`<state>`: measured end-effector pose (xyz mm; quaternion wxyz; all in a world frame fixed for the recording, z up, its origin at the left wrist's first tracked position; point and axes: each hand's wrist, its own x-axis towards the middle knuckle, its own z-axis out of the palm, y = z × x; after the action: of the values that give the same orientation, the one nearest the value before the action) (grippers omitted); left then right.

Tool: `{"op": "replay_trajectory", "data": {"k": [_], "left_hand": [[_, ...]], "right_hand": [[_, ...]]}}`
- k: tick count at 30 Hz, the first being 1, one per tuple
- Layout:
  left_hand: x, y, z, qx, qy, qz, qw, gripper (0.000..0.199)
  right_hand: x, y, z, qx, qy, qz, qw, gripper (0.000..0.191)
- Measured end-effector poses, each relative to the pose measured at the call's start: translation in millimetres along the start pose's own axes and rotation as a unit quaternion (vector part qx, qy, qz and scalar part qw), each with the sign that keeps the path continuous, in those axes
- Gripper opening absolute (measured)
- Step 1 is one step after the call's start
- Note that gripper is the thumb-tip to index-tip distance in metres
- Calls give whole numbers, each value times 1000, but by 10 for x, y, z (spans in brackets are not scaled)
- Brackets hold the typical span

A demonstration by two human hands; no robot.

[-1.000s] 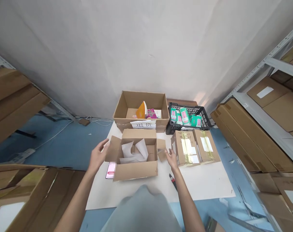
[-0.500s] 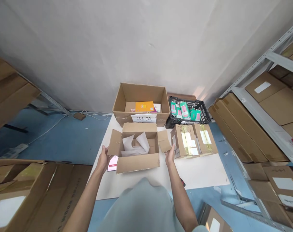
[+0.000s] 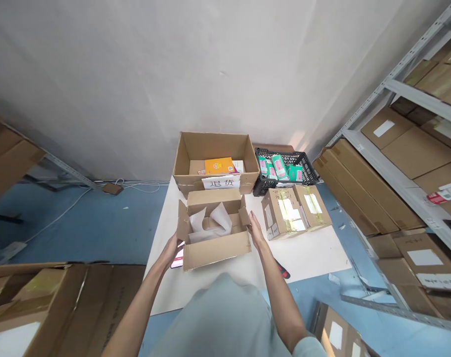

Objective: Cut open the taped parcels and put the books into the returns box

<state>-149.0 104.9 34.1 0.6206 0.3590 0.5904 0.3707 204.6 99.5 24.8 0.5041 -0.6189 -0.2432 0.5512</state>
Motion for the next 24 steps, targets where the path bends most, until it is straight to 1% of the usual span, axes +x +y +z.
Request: {"op": "replay_trajectory", "data": {"k": [3,5,7,10,13,16,19,21,24], "left_hand": [[-151,166,-37,24,-24,17,999,64],[-255,309,-29,41,-29,31,998,67],[-352,474,19,66,-34,56,996,71],[-478,753,169,110,-62,118,985,75],[-589,1046,429,147,-109,176,967,71],[-690,1301,836,162,-172,218,947,68],[-803,1438,1401,167,-247,245,922,68],[-905,1429,1842,169,-296,266,902,71],[-1111,1266,2533,168,-363,285,871,80]], "right_hand": [[-235,-160,-55,-3,-19,-15,1000,76],[-446,-268,-117,-14,-13,-33,999,75],[-691,-378,-202,-20,1,-53,998,72],[-1104,-552,-382,-14,34,-91,995,70],[-1544,-729,-637,1,85,-131,988,70],[-1988,-859,-985,7,156,-165,974,72],[-2429,-896,-1425,24,232,-182,955,75],[-2718,-872,-1754,37,278,-185,942,74],[-3128,-785,-2260,40,341,-196,919,70]]}}
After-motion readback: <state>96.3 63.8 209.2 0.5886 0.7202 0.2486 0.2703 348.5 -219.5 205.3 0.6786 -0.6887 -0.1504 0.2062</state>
